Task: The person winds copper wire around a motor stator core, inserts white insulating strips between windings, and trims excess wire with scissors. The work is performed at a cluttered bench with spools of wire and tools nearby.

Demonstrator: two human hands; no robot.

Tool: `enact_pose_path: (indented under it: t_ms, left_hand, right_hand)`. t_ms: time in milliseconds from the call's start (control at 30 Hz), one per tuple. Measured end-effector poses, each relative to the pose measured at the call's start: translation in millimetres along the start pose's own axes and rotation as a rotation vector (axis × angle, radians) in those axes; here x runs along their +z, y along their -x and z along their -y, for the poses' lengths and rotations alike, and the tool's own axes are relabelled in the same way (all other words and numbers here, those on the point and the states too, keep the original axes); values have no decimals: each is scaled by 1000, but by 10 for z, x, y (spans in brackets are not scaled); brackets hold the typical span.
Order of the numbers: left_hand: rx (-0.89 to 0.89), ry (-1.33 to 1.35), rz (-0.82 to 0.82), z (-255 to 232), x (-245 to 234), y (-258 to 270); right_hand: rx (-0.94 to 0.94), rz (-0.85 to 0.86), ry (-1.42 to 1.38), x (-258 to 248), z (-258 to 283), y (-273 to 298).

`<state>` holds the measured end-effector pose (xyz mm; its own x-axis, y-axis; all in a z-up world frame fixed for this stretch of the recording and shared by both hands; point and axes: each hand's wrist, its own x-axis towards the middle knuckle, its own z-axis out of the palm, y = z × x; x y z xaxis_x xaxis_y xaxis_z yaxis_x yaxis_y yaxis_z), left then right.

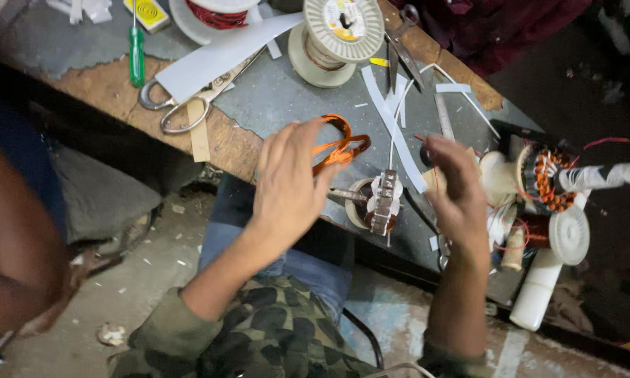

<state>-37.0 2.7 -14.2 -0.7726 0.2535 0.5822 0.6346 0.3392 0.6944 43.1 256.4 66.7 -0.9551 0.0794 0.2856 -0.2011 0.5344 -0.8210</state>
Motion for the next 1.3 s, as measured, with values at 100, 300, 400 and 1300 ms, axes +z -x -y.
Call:
enact_pose_path:
  t_ms: [100,300,400,1300]
  left_hand:
    - [-141,126,160,38,18,-98]
    - [-375,355,218,117,-6,-164]
    - [-513,515,245,166,-44,-152]
    - [-353,1171,155,115,65,-20]
  right_hand:
    - [62,19,441,4,156,-315]
    - [-403,534,508,427,289,-1024]
    - [-461,617,615,562,259,-1200]
    - [-20,652,37,155,373,-1126]
